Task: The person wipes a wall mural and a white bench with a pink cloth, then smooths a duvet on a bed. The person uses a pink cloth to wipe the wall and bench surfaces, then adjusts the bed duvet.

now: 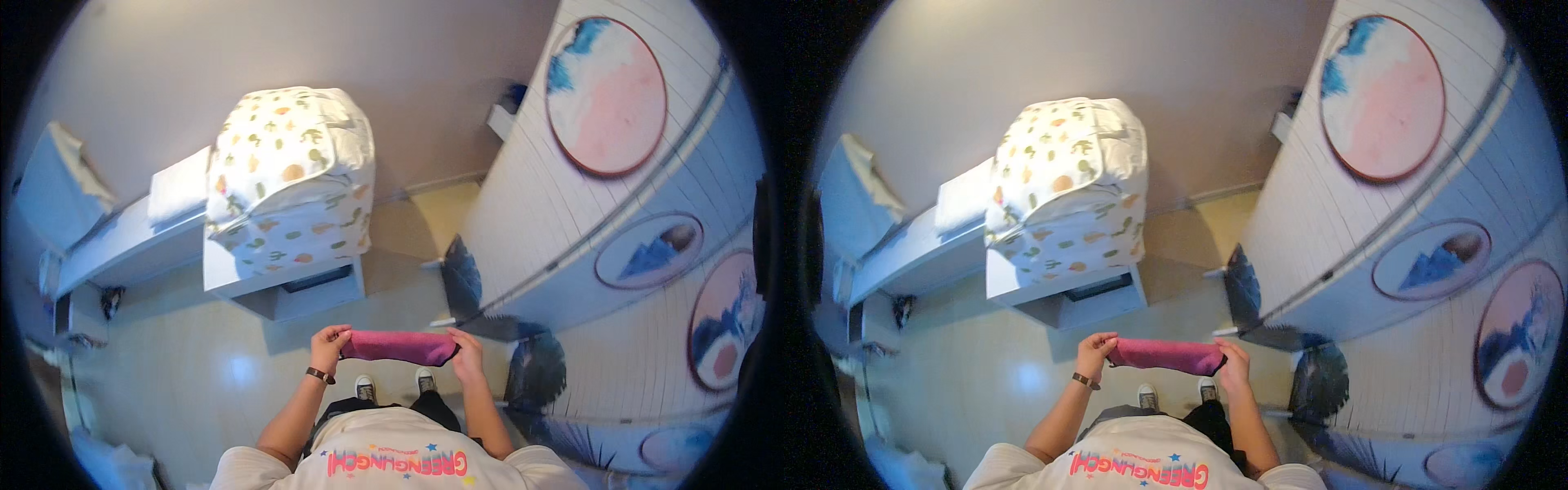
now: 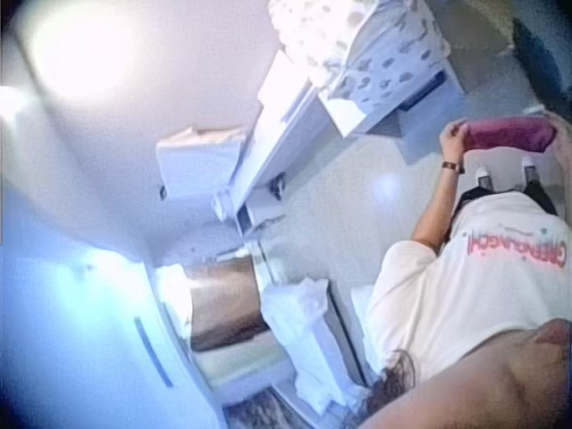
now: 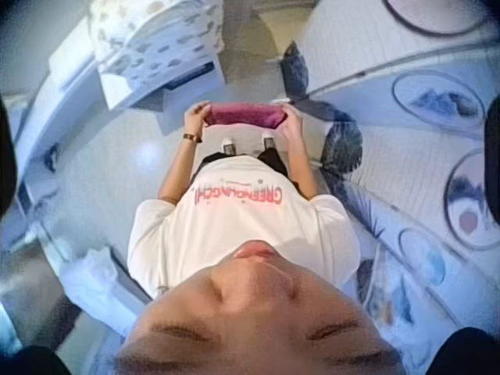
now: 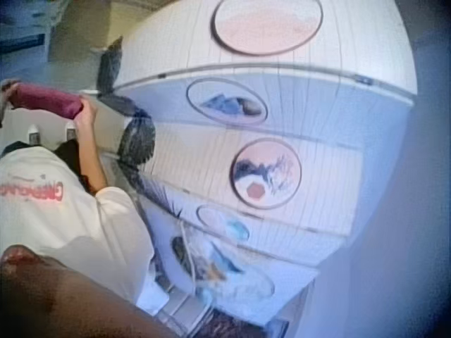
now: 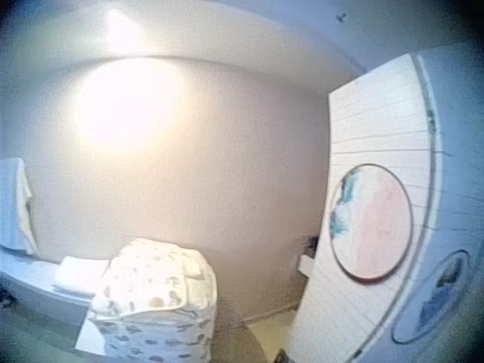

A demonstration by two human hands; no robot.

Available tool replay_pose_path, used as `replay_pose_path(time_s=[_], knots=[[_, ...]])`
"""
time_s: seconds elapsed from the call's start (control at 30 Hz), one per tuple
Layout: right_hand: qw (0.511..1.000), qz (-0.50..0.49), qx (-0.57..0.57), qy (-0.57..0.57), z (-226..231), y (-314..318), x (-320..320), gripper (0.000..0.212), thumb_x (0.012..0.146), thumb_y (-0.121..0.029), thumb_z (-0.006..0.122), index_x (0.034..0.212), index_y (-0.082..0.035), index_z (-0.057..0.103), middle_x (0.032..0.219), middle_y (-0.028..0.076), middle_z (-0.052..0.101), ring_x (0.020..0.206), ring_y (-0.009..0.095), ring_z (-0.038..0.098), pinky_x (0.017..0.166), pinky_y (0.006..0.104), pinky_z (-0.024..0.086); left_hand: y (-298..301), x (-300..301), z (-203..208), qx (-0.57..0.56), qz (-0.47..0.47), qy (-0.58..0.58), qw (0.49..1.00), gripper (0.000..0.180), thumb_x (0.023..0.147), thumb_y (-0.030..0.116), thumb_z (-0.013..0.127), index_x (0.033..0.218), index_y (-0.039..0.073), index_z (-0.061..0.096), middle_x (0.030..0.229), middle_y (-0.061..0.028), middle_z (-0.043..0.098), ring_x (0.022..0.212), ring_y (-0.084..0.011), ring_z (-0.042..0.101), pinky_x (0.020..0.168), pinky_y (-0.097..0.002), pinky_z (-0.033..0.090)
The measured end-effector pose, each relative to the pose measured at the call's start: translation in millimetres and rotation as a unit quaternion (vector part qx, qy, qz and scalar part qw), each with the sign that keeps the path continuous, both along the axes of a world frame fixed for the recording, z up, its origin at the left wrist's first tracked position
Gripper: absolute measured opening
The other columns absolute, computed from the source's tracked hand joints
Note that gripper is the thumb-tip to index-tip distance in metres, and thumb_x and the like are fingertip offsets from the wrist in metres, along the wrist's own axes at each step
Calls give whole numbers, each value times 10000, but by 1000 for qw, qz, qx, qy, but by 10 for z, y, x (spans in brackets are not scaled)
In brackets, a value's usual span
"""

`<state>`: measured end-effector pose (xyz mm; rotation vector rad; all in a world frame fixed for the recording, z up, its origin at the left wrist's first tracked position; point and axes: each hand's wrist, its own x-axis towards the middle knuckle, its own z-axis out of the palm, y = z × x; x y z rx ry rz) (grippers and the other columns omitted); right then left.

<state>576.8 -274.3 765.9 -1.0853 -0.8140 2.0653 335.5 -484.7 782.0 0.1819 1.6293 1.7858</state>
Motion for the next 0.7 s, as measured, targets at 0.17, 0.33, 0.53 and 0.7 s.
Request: replay_pose_path(time_s=[0.17,0.33,0.53,0.7], knots=[[990,134,45,25,222,444,-481,239,829,40,507,1034,99,615,1012,165,647,926,235,626,864,325,491,-134,216,237,-26,126,52,990,203,854,22,650,1054,-5,670,912,-49,672,787,-112,610,729,-240,498],[986,155,29,45,144,872,-544,227,815,48,502,996,100,628,979,172,656,908,225,629,850,319,495,-90,544,100,-24,189,12,982,236,854,68,663,1078,-7,661,957,-77,678,830,-138,620,773,-274,501],[973,219,70,0,-130,1183,-243,263,808,46,534,1051,87,627,976,127,660,870,193,629,820,283,492,132,1064,81,-53,193,24,979,238,834,50,686,1068,10,676,877,-22,655,798,-99,587,755,-228,473],[905,310,279,-90,126,1252,-66,367,775,10,667,1139,22,625,996,72,651,874,148,602,804,257,473,242,1294,146,-37,211,30,976,232,823,19,684,1053,-9,665,882,-45,667,790,-108,609,731,-234,491]])
